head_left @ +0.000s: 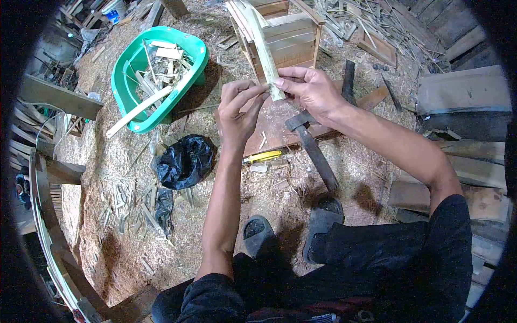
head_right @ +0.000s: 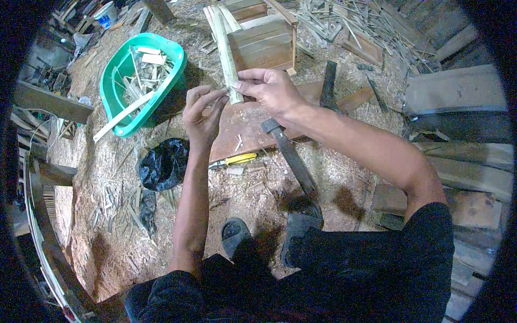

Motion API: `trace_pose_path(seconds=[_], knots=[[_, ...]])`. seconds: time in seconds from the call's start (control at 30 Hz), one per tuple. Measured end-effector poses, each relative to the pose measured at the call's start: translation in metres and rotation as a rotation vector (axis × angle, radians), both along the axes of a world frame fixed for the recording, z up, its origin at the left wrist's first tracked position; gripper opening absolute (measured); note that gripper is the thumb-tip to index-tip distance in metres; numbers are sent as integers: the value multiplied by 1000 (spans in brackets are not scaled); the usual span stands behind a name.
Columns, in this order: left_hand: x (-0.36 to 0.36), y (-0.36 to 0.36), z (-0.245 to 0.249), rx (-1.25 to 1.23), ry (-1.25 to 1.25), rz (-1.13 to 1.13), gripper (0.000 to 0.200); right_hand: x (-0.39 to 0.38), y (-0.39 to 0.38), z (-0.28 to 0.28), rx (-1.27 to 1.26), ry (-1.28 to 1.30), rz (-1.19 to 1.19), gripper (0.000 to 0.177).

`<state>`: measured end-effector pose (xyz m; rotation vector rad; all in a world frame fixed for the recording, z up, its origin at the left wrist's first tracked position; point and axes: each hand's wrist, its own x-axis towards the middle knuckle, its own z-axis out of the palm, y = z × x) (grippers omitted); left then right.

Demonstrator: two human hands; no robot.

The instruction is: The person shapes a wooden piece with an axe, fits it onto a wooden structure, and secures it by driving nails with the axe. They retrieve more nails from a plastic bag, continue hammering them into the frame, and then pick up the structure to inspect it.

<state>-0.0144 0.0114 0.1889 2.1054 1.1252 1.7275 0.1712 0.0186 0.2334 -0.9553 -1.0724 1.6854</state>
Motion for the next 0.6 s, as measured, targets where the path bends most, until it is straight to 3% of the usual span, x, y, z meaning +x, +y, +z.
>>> trace_pose_path(seconds=[0.17,0.37,0.6], knots=[[-2,2,0,-3,4,-13,21,-2,1,3,45,-34,-75,26],[3,-4,3,-113,-199,-14,19,1,-1,9,91,-141,-53,19],[10,-8,10,21,-5,-66,19,-2,-3,15,101,-143,-92,22]])
